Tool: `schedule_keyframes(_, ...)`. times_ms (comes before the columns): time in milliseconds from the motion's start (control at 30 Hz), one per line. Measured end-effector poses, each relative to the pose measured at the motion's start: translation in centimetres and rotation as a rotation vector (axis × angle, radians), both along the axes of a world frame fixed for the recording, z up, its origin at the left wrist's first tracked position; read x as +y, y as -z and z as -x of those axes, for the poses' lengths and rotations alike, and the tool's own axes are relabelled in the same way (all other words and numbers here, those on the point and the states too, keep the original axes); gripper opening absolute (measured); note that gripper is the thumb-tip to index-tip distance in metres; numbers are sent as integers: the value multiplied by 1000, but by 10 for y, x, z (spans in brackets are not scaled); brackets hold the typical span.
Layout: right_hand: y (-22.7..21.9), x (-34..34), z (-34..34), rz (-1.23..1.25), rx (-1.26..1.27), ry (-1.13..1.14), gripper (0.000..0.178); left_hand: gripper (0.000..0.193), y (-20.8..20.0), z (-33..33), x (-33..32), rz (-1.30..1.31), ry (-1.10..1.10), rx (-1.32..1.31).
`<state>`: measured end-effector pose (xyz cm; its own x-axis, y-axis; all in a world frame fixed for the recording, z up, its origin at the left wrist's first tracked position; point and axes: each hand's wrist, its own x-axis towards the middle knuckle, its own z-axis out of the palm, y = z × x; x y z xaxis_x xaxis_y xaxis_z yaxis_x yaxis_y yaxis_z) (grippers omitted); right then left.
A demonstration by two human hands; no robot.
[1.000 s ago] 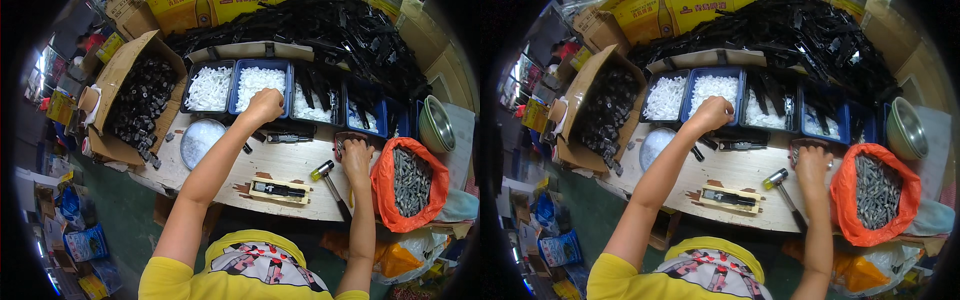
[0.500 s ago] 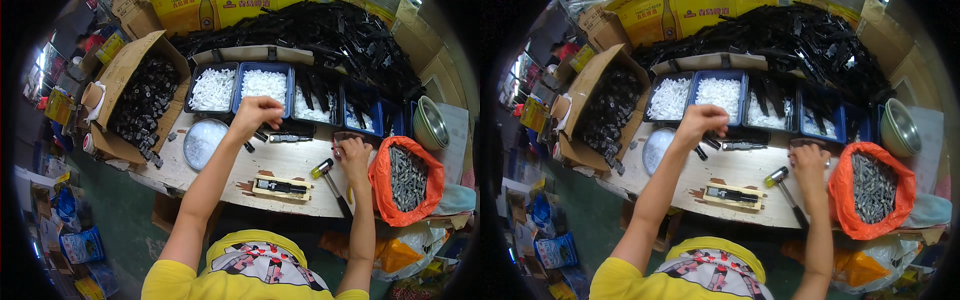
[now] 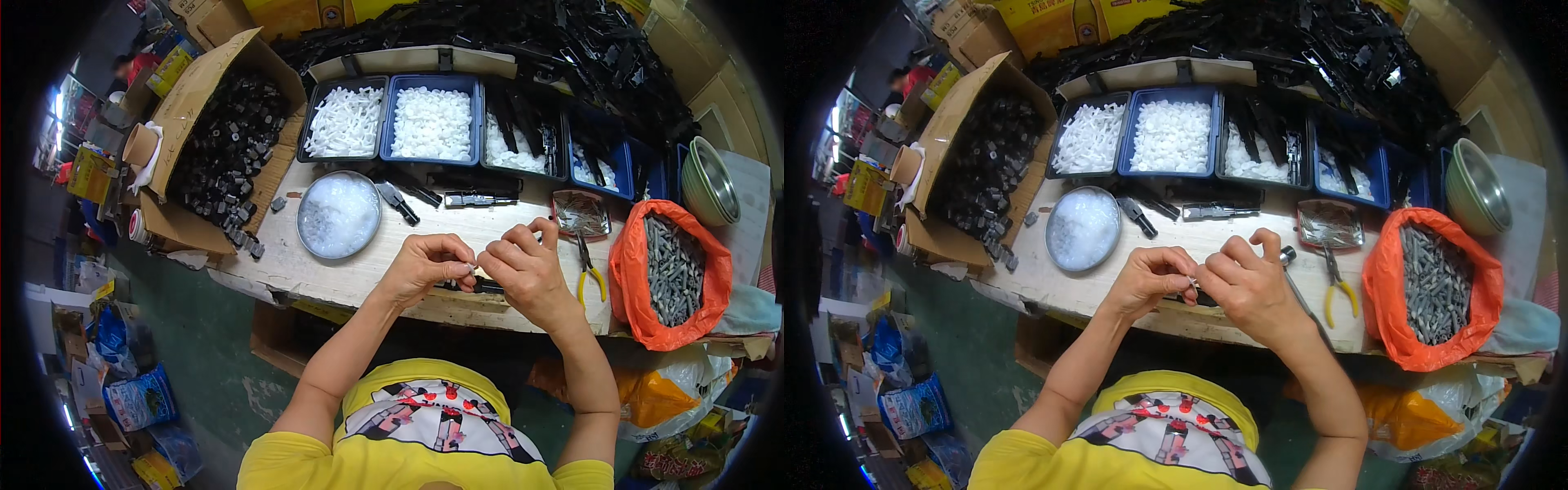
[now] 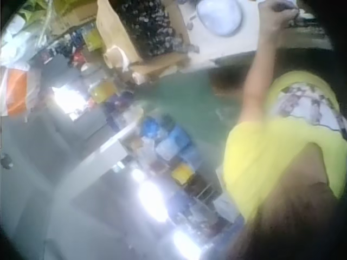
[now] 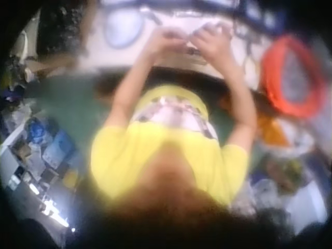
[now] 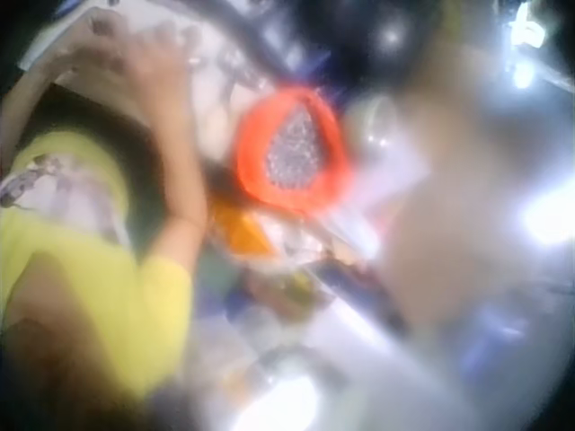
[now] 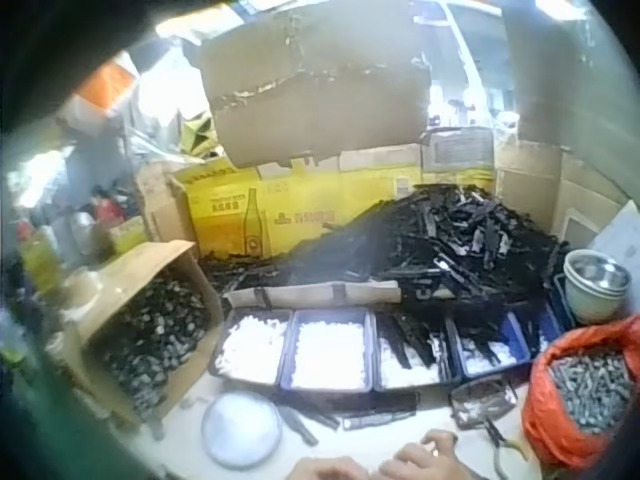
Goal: The person assembles small metal lock mechanisms at a cluttered workbench. They pick up metal components and white plastic inserts, place them into a wooden jig, and use a hammer to strike and secure the parts. The person repeats this process for multiple units, moving finished assemblies to a tray.
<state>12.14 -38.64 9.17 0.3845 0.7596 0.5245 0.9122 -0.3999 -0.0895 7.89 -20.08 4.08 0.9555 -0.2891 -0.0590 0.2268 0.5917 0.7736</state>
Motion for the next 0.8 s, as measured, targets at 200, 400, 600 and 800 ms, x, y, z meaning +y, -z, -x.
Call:
schedule_keyframes(200,-1,2,3,12,22,-18,16,7,3,5,5,-4,-12,-70)
schedule_keyframes(400,-3,6,5,23,13,-53,14,7,1,9,7,-68,-23,-104)
schedule_keyframes(600,1,8,5,-3,131,-109,15,6,3,14,10,-130,-18,-151)
schedule_keyframes(800,6,16,15,-89,261,-102,26,7,4,20,13,-155,-48,-123)
